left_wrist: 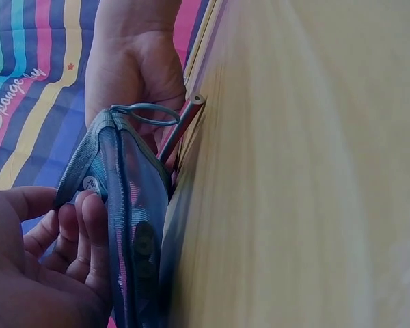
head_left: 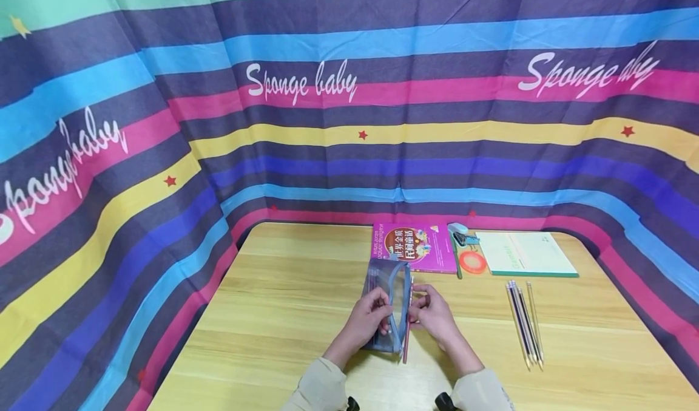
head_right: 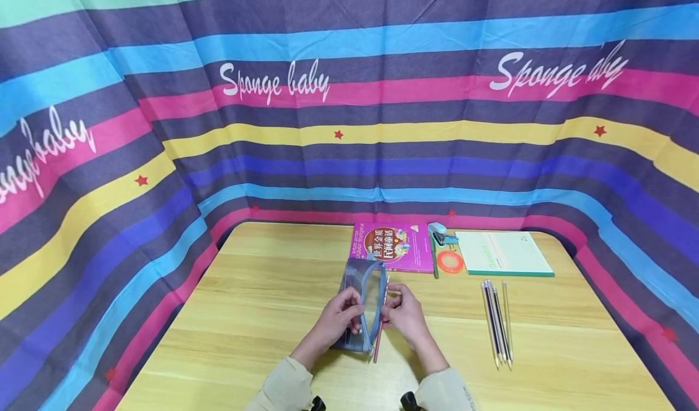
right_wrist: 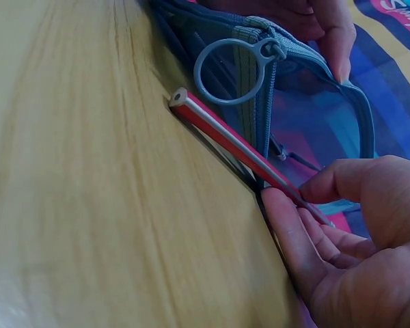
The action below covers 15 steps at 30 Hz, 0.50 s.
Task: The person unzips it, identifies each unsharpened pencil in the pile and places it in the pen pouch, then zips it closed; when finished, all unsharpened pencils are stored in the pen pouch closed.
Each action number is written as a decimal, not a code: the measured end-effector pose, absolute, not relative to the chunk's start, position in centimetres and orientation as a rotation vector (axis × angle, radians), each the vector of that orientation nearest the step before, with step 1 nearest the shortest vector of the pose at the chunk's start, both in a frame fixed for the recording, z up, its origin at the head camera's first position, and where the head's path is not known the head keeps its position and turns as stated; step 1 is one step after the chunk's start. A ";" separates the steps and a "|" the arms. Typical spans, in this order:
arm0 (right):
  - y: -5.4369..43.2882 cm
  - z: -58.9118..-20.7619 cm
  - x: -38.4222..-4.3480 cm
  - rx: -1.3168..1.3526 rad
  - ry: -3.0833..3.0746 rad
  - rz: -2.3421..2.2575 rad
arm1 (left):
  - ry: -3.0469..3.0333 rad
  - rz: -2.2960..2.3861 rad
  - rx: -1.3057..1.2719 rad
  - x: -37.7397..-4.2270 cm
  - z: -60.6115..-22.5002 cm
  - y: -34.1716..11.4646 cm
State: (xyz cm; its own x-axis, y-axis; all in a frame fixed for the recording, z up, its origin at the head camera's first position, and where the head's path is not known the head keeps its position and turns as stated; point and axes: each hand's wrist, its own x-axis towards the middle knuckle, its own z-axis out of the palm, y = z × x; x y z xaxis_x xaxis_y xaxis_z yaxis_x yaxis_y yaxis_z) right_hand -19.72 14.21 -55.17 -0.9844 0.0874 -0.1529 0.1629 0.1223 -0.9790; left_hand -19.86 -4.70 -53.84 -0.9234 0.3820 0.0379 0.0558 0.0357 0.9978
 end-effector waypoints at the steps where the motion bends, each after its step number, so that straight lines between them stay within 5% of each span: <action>1: 14.2 -55.2 -19.7 0.260 2.306 -2.030 | 2.073 1.979 0.451 -19.9 -53.8 -4.7; 15: 14.3 -55.4 -19.8 0.254 2.276 -2.063 | 2.078 1.969 0.442 -19.8 -53.6 -4.9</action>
State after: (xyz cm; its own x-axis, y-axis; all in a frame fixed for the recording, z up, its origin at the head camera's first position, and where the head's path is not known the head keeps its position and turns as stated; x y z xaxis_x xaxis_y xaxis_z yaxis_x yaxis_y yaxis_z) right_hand -19.79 14.31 -55.45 -0.9847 0.0821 -0.1539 0.1612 0.0914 -0.9827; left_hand -19.81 -4.85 -53.63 -0.9243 0.3805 0.0307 0.0510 0.0435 0.9977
